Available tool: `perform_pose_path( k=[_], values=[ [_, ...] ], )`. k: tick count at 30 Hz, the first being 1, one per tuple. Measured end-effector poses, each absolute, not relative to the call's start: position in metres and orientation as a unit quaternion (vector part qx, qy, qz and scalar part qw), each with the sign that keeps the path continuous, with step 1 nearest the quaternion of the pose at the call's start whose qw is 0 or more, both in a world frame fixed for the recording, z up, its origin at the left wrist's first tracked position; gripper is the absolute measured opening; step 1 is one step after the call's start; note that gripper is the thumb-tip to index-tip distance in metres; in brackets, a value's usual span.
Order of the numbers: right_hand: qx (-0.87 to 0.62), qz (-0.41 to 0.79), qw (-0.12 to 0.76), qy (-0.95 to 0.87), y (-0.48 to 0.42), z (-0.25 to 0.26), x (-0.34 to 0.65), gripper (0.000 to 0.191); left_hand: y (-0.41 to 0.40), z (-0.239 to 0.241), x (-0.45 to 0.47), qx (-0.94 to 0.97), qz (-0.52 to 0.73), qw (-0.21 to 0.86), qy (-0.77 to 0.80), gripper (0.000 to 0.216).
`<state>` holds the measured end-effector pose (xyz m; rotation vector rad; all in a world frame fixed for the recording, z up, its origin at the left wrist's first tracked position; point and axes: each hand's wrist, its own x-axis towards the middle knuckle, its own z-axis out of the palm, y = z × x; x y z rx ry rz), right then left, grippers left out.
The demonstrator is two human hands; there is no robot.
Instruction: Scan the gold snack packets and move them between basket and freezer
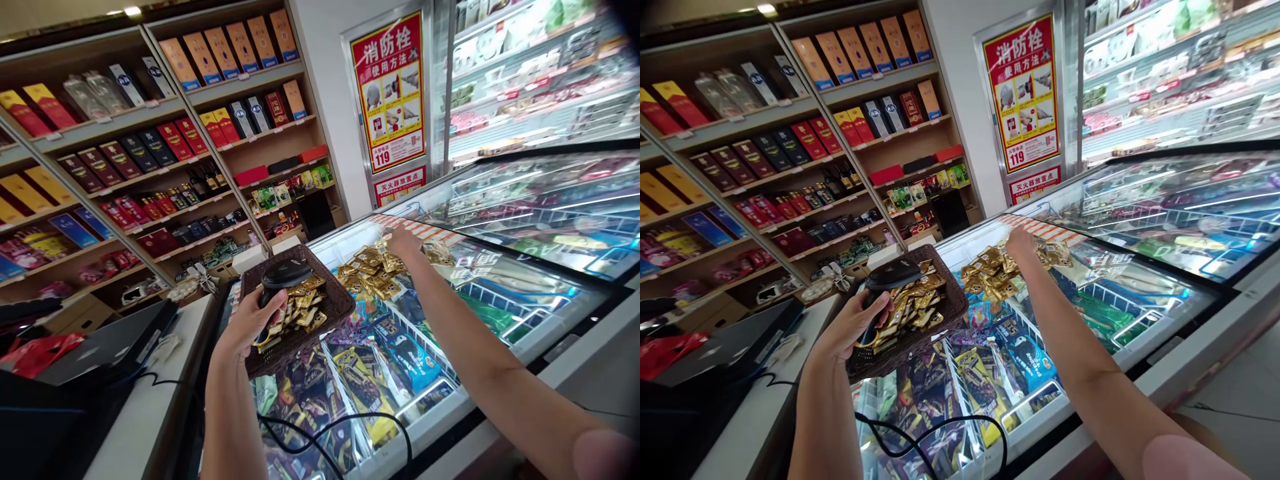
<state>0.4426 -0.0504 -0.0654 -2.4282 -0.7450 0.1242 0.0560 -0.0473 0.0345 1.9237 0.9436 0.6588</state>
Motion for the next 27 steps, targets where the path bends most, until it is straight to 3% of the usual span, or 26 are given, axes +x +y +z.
perform_pose_path(
  k=[4, 9, 13, 19, 21, 24, 27],
  values=[
    [-0.897, 0.055, 0.286, -0.333, -0.043, -0.073, 0.432, 0.048, -0.045, 0.036, 0.049, 0.765, 0.275, 0.433, 0.389, 0.044],
    [-0.861, -0.032, 0.296, -0.412, -0.036, -0.064, 0.397, 0.04, -0.044, 0.041, 0.036, 0.735, 0.315, 0.429, 0.42, 0.048],
    [-0.756, -0.008, 0.306, -0.578, -0.022, -0.055, 0.337, 0.034, -0.04, 0.04, 0.026, 0.728, 0.338, 0.427, 0.416, 0.05],
    [-0.658, -0.087, 0.086, -0.743, 0.006, -0.064, 0.264, 0.043, -0.04, 0.04, 0.022, 0.736, 0.342, 0.421, 0.405, 0.048],
    [-0.66, -0.1, 0.055, -0.742, 0.012, -0.07, 0.26, 0.042, -0.042, 0.041, 0.022, 0.739, 0.338, 0.42, 0.405, 0.047],
    [-0.664, -0.107, 0.057, -0.738, 0.015, -0.077, 0.262, 0.039, -0.044, 0.041, 0.023, 0.744, 0.339, 0.418, 0.395, 0.046],
    [-0.696, -0.11, 0.117, -0.7, 0.012, -0.078, 0.269, 0.042, -0.043, 0.039, 0.023, 0.745, 0.343, 0.421, 0.388, 0.045]
  ],
)
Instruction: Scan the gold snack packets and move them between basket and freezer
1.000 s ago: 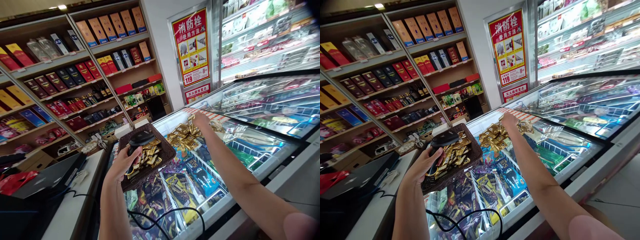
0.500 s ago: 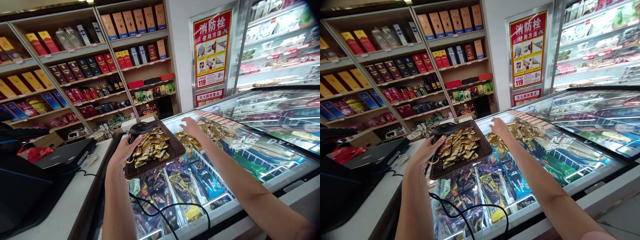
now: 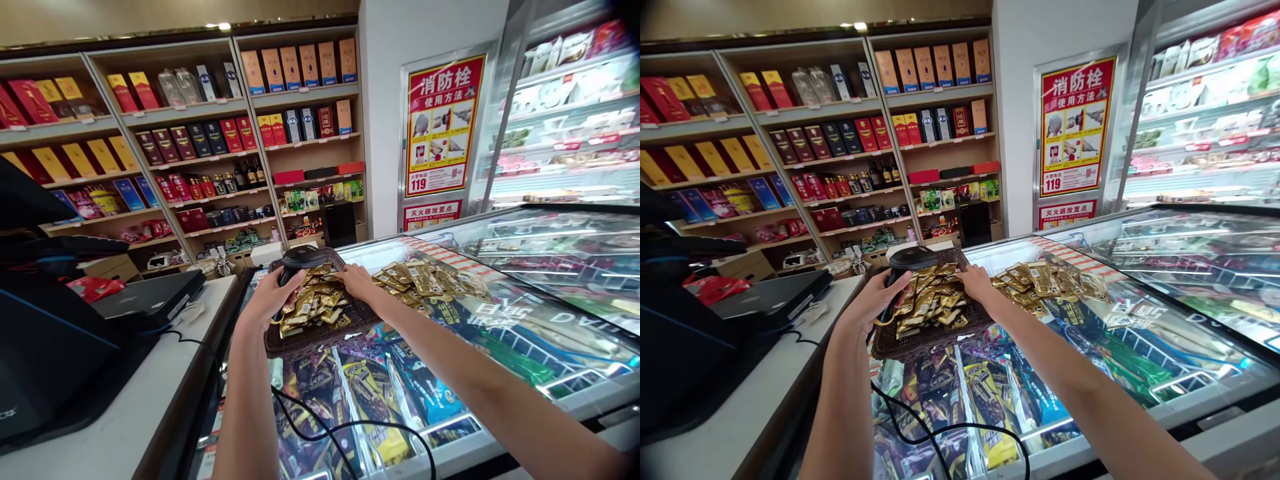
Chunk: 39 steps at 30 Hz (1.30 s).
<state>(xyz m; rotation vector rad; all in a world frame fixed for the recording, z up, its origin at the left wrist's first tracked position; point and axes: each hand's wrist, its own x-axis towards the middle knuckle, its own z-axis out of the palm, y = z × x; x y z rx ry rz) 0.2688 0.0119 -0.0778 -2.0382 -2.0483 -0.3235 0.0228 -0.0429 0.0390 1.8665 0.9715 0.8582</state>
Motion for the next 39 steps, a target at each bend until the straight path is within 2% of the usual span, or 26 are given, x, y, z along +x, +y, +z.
perform_pose_path(
  k=[4, 9, 12, 14, 17, 19, 24, 27, 31, 39],
  values=[
    [-0.707, -0.021, 0.275, -0.651, 0.005, -0.078, 0.284, 0.042, -0.043, 0.038, 0.023, 0.744, 0.34, 0.425, 0.388, 0.044],
    [-0.651, 0.158, 0.486, -0.561, 0.0, -0.078, 0.311, 0.028, -0.045, 0.041, 0.026, 0.755, 0.329, 0.41, 0.393, 0.044],
    [-0.576, 0.301, 0.61, -0.453, -0.005, -0.066, 0.317, 0.034, -0.046, 0.042, 0.029, 0.754, 0.327, 0.413, 0.394, 0.044],
    [-0.497, 0.385, 0.661, -0.409, -0.011, -0.054, 0.318, 0.033, -0.045, 0.041, 0.03, 0.748, 0.329, 0.415, 0.399, 0.045],
    [-0.432, 0.442, 0.682, -0.392, -0.02, -0.039, 0.315, 0.017, -0.045, 0.04, 0.03, 0.74, 0.334, 0.42, 0.405, 0.045],
    [-0.459, 0.43, 0.675, -0.385, -0.024, -0.033, 0.313, 0.012, -0.045, 0.04, 0.03, 0.74, 0.332, 0.421, 0.406, 0.045],
    [-0.56, 0.352, 0.656, -0.363, -0.028, -0.029, 0.311, 0.037, -0.047, 0.041, 0.032, 0.743, 0.325, 0.421, 0.406, 0.045],
    [-0.559, 0.366, 0.652, -0.358, -0.027, -0.028, 0.31, 0.047, -0.048, 0.042, 0.034, 0.746, 0.322, 0.419, 0.406, 0.044],
    [-0.519, 0.421, 0.637, -0.384, -0.024, -0.028, 0.311, 0.029, -0.048, 0.041, 0.036, 0.747, 0.318, 0.425, 0.4, 0.043],
    [-0.516, 0.41, 0.65, -0.378, -0.027, -0.026, 0.311, 0.022, -0.049, 0.041, 0.038, 0.752, 0.307, 0.423, 0.401, 0.041]
  ],
)
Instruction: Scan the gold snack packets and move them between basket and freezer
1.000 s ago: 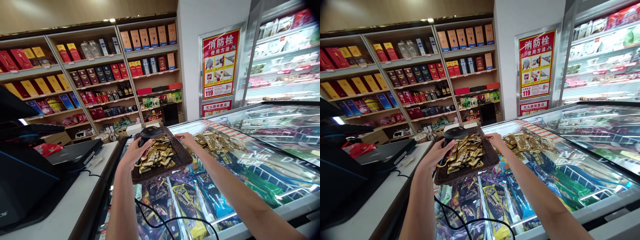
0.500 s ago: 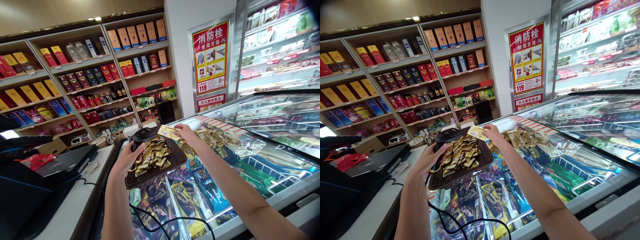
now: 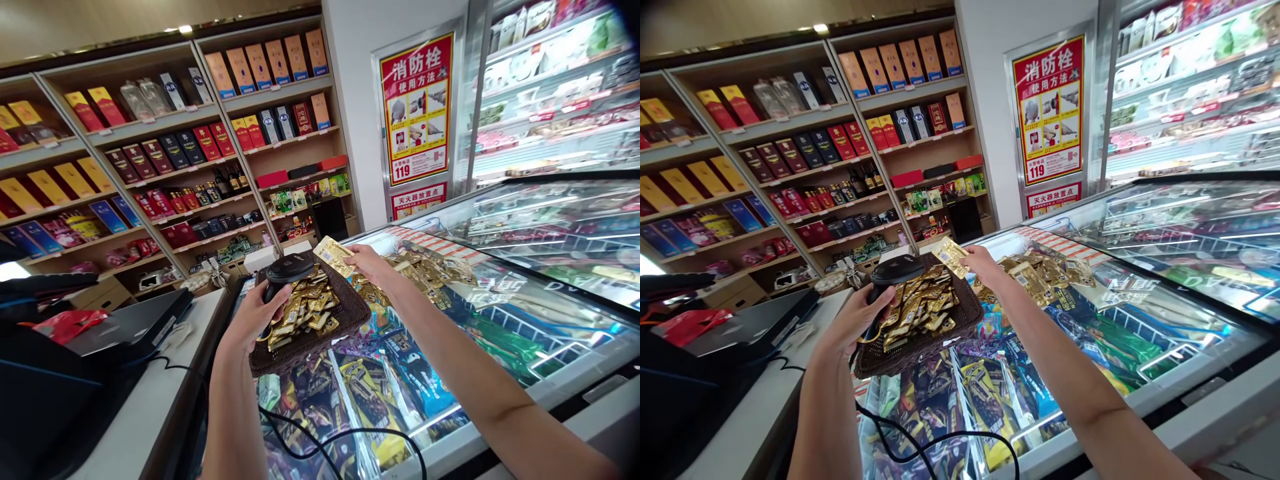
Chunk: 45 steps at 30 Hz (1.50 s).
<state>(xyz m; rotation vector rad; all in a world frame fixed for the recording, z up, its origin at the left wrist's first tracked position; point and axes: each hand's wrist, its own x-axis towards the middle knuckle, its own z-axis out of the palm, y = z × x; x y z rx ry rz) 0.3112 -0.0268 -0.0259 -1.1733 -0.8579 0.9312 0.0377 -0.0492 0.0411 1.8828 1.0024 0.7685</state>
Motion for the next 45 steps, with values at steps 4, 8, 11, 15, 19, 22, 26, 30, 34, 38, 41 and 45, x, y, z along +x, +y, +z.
perform_pose_path(
  k=[4, 8, 11, 15, 19, 22, 26, 30, 34, 38, 41, 45],
  values=[
    [-0.513, 0.416, 0.648, -0.378, -0.029, -0.023, 0.31, 0.023, -0.052, 0.043, 0.041, 0.75, 0.307, 0.421, 0.408, 0.043],
    [-0.518, 0.414, 0.652, -0.367, -0.03, -0.02, 0.307, 0.023, -0.053, 0.044, 0.043, 0.752, 0.304, 0.417, 0.409, 0.044],
    [-0.515, 0.423, 0.654, -0.358, -0.032, -0.018, 0.305, 0.024, -0.052, 0.043, 0.043, 0.754, 0.302, 0.419, 0.407, 0.043],
    [-0.512, 0.432, 0.65, -0.358, -0.035, -0.015, 0.304, 0.023, -0.05, 0.04, 0.042, 0.758, 0.298, 0.422, 0.398, 0.041],
    [-0.521, 0.428, 0.643, -0.364, -0.037, -0.014, 0.304, 0.024, -0.049, 0.039, 0.042, 0.759, 0.297, 0.424, 0.395, 0.042],
    [-0.521, 0.427, 0.64, -0.369, -0.036, -0.015, 0.305, 0.023, -0.048, 0.038, 0.042, 0.758, 0.299, 0.425, 0.394, 0.042],
    [-0.514, 0.427, 0.64, -0.379, -0.033, -0.018, 0.306, 0.024, -0.047, 0.037, 0.042, 0.758, 0.298, 0.429, 0.391, 0.042],
    [-0.523, 0.414, 0.634, -0.391, -0.031, -0.021, 0.308, 0.023, -0.048, 0.037, 0.043, 0.755, 0.301, 0.435, 0.388, 0.041],
    [-0.525, 0.414, 0.634, -0.389, -0.033, -0.019, 0.308, 0.023, -0.048, 0.038, 0.043, 0.755, 0.301, 0.432, 0.392, 0.041],
    [-0.512, 0.427, 0.641, -0.381, -0.034, -0.018, 0.307, 0.026, -0.047, 0.036, 0.042, 0.757, 0.298, 0.43, 0.391, 0.04],
    [-0.508, 0.432, 0.642, -0.38, -0.034, -0.017, 0.307, 0.027, -0.046, 0.035, 0.042, 0.759, 0.296, 0.43, 0.388, 0.04],
    [-0.502, 0.437, 0.642, -0.381, -0.034, -0.017, 0.308, 0.029, -0.045, 0.035, 0.043, 0.765, 0.296, 0.429, 0.377, 0.041]
  ],
)
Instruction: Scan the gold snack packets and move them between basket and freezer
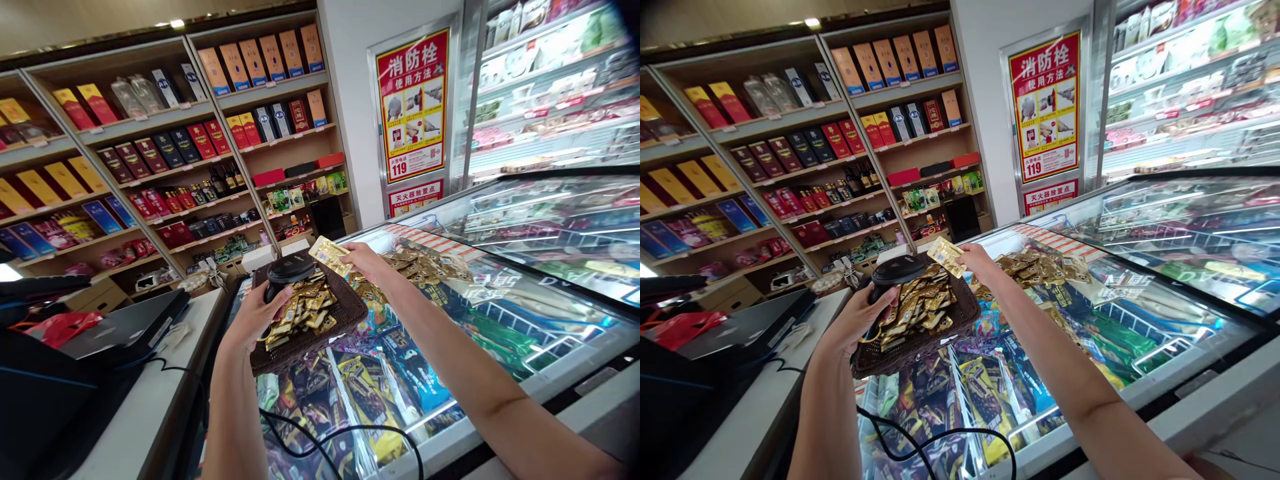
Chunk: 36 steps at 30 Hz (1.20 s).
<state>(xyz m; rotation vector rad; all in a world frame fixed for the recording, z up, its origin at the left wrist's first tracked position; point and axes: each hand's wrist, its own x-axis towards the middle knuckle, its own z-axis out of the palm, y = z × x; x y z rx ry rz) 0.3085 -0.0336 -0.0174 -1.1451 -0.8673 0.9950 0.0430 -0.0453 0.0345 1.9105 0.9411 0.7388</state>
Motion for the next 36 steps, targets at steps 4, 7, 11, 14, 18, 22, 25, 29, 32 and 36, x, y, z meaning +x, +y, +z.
perform_pose_path(
  k=[4, 7, 11, 14, 18, 22, 25, 29, 32, 36],
  values=[
    [-0.502, 0.433, 0.643, -0.383, -0.034, -0.017, 0.31, 0.03, -0.044, 0.034, 0.044, 0.768, 0.298, 0.417, 0.383, 0.041],
    [-0.504, 0.431, 0.642, -0.385, -0.033, -0.017, 0.312, 0.03, -0.045, 0.034, 0.045, 0.768, 0.296, 0.418, 0.385, 0.042],
    [-0.521, 0.418, 0.641, -0.379, -0.029, -0.02, 0.316, 0.029, -0.046, 0.036, 0.046, 0.771, 0.288, 0.415, 0.388, 0.044],
    [-0.547, 0.393, 0.635, -0.379, -0.026, -0.022, 0.32, 0.028, -0.045, 0.037, 0.046, 0.767, 0.285, 0.413, 0.399, 0.045],
    [-0.631, 0.299, 0.591, -0.404, -0.025, -0.026, 0.332, 0.028, -0.041, 0.036, 0.046, 0.765, 0.275, 0.408, 0.416, 0.046],
    [-0.75, 0.152, 0.47, -0.441, -0.028, -0.029, 0.355, 0.024, -0.039, 0.037, 0.046, 0.762, 0.275, 0.408, 0.421, 0.047],
    [-0.807, 0.106, 0.391, -0.43, -0.032, -0.033, 0.38, 0.025, -0.038, 0.038, 0.044, 0.762, 0.283, 0.404, 0.42, 0.046],
    [-0.865, 0.038, 0.361, -0.345, -0.038, -0.049, 0.41, 0.048, -0.036, 0.039, 0.039, 0.763, 0.277, 0.392, 0.432, 0.046],
    [-0.903, -0.01, 0.333, -0.269, -0.04, -0.068, 0.418, 0.047, -0.036, 0.04, 0.037, 0.757, 0.28, 0.391, 0.441, 0.046],
    [-0.941, -0.001, 0.256, -0.221, -0.036, -0.088, 0.414, 0.039, -0.035, 0.04, 0.036, 0.747, 0.296, 0.398, 0.442, 0.046]
  ],
)
